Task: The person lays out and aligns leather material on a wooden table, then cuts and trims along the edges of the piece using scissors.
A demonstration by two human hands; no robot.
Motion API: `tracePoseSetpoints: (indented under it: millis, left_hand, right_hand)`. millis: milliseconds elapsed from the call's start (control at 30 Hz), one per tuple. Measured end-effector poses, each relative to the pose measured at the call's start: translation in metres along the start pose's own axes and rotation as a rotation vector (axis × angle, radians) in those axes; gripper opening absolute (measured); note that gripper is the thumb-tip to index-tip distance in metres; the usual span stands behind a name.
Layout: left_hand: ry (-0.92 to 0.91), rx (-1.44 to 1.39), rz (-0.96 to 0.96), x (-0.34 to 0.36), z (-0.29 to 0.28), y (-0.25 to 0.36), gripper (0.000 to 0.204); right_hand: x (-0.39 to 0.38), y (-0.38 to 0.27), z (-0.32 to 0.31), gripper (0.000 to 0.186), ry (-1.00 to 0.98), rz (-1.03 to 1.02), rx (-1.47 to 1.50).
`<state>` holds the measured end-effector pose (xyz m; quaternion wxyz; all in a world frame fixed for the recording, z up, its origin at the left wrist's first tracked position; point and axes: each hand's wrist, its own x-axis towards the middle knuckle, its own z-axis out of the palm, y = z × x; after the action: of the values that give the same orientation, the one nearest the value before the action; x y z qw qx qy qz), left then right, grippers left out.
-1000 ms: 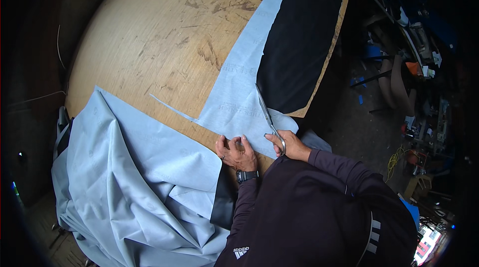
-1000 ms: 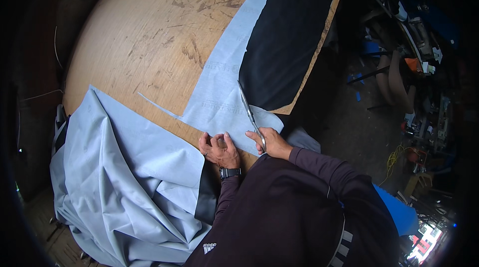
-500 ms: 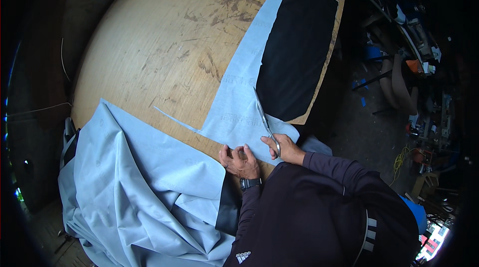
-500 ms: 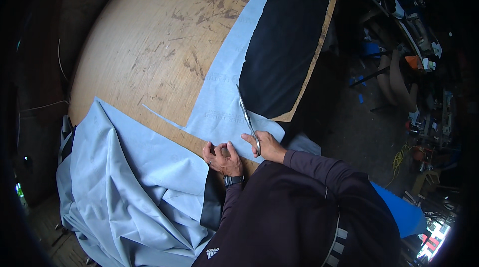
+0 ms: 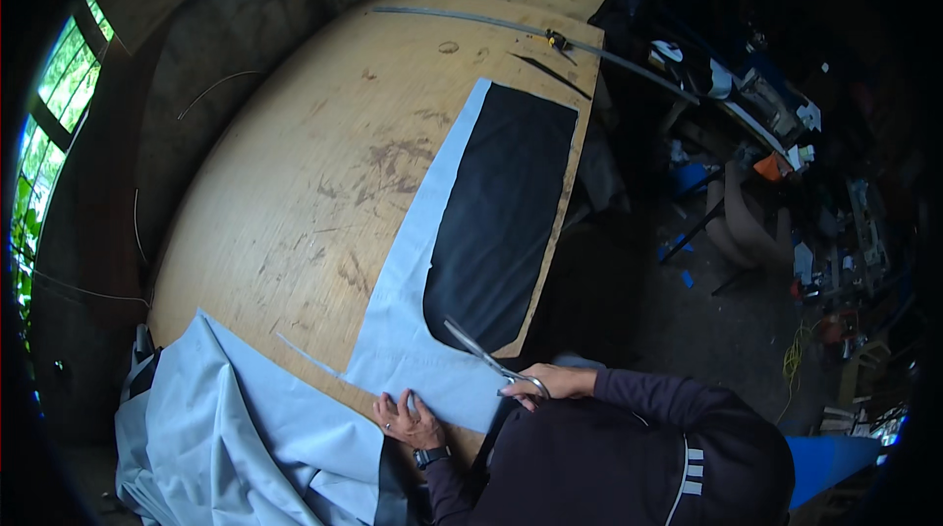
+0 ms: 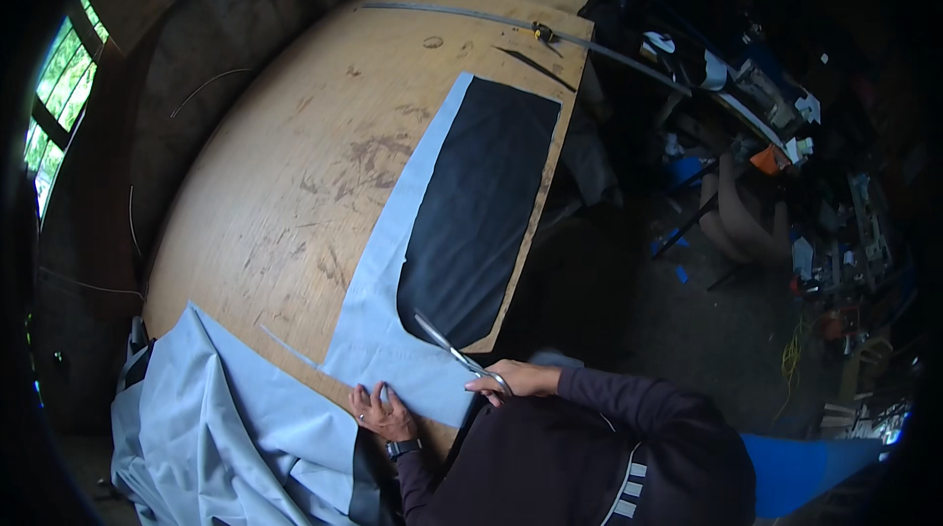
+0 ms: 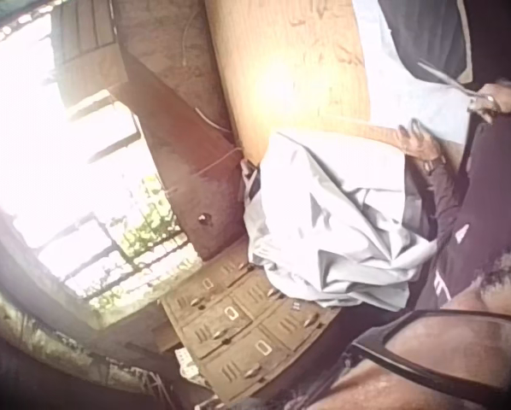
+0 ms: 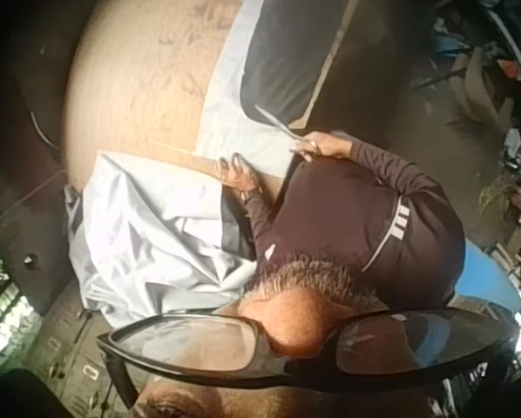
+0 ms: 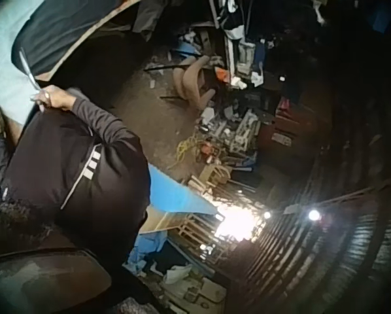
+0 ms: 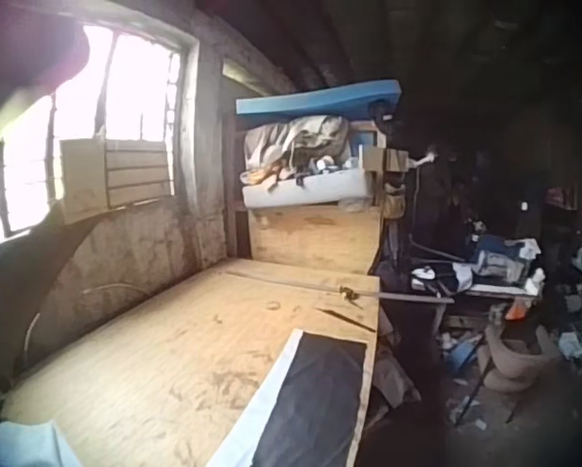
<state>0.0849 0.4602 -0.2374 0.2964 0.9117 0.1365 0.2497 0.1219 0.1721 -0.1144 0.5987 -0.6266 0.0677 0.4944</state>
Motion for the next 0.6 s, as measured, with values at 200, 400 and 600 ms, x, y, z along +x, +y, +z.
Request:
tracePoseSetpoints:
  millis: [200,400,600]
  left_hand:
    - [-0.124,0.117,-0.069,-0.004,0.01,0.029,0.02]
    - [-0.082,0.45,-0.245,-0.014,0.019,0.051,0.021]
    - [-0.136,0.638,-0.366,0.012,0.043,0.095,0.046]
  right_hand:
    - [-0.041,-0.015,-0.102,0.048,0.452,-0.139,-0.34]
    - [-0.018,-0.018,-0.251,0.058,0.558,-0.185,-0.653]
    - [0.016,0.006,-0.335,0.051,0.177,-0.128,-0.032]
